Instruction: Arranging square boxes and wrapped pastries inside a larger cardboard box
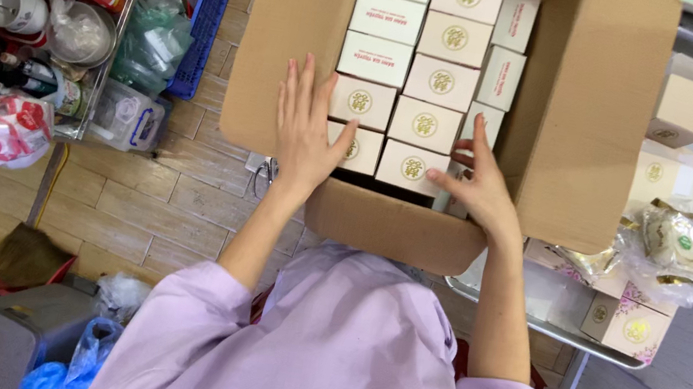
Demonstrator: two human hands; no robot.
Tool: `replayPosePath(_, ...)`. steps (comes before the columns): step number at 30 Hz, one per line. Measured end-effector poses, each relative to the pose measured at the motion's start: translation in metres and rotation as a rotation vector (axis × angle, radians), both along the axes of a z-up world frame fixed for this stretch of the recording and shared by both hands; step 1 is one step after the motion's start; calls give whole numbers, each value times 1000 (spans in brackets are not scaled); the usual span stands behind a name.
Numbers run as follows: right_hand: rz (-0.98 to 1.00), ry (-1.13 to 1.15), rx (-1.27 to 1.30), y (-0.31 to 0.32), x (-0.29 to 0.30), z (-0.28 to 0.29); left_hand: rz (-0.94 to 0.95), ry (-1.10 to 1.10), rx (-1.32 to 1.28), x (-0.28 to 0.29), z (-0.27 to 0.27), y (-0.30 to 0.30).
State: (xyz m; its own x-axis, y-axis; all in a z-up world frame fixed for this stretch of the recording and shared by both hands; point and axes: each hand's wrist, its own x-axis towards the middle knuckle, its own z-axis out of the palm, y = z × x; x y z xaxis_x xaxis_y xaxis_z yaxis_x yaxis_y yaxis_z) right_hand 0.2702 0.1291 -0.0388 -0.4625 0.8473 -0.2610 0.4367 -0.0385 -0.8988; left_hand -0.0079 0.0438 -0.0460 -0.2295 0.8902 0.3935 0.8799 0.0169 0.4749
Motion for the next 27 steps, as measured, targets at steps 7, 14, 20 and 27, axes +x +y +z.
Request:
replayPosePath(7, -177, 65, 673, -26, 12, 13, 31, 58, -65, -2, -12, 4)
replayPosePath(14, -879, -216, 1071, -82, 147, -67, -14, 105, -70, -7, -8, 2)
replayPosePath(20, -1174, -705, 624, -135, 331, -174, -100, -156, -35, 9, 20, -3)
replayPosePath(27, -933, -886, 373, -146, 362, -172, -281, -103, 82, 105, 39, 6)
